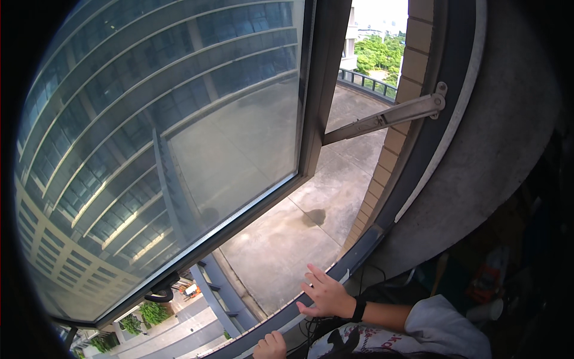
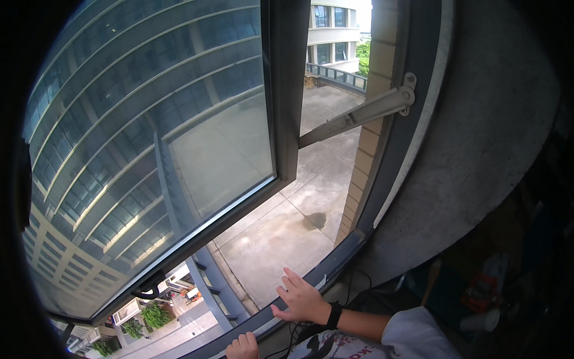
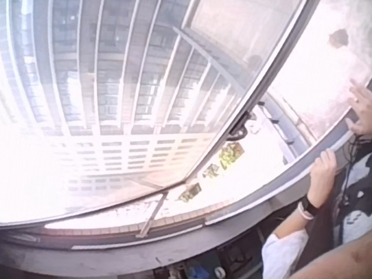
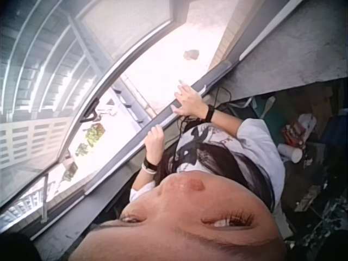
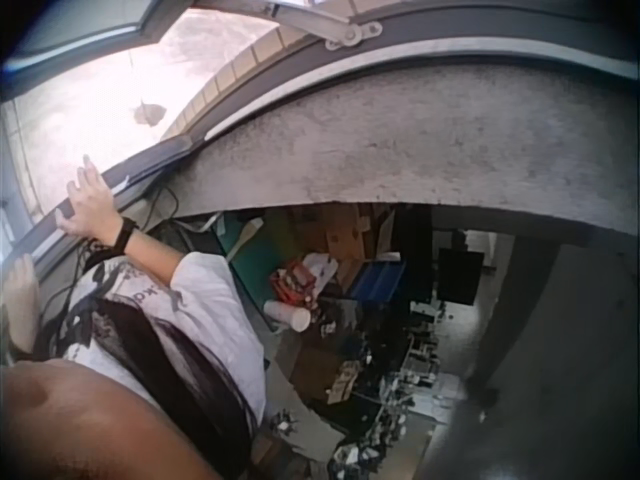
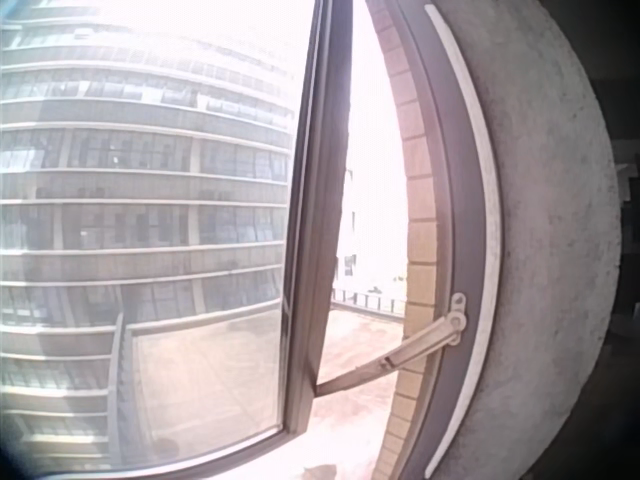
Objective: Remove masking tape from a window frame and clean the area with a brush.
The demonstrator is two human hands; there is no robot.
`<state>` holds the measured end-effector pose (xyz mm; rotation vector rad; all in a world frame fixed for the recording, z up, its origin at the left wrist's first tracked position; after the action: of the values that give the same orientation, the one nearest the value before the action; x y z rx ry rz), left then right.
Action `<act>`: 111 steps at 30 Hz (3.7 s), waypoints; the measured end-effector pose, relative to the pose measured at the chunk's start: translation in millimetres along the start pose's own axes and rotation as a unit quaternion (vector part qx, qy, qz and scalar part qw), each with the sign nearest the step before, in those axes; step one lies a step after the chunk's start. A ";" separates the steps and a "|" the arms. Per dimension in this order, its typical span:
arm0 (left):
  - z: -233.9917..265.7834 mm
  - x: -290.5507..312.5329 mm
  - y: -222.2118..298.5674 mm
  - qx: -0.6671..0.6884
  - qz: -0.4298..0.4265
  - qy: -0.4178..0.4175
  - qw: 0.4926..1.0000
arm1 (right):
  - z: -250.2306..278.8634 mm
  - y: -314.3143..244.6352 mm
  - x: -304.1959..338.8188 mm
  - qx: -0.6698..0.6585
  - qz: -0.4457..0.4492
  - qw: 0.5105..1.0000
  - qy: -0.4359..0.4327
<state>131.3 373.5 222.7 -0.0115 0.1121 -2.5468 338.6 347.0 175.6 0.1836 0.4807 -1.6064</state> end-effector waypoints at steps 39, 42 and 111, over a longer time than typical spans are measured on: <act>-20.5 11.8 -5.3 0.093 0.016 0.110 0.989 | -15.9 6.7 5.4 -0.019 0.027 0.997 0.072; -16.8 7.0 3.0 -0.027 -0.002 0.033 0.999 | -15.0 8.2 5.3 -0.041 0.029 0.997 0.064; 6.8 35.7 67.6 0.657 0.003 0.138 0.741 | 42.6 -55.1 63.0 -0.386 0.302 0.868 0.077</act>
<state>139.6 297.2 223.3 0.8888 -1.5403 -2.0391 285.2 273.4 199.4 -0.1427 1.0397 -0.7017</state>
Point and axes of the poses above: each hand's wrist, its own x-axis away from the middle knuckle, its own z-axis out of the back of the hand, y = z × x, the point moved 1 cm from there along -x, towards the middle knuckle, and after that the axes turned 8 degrees about x, right-handed, at the moved point
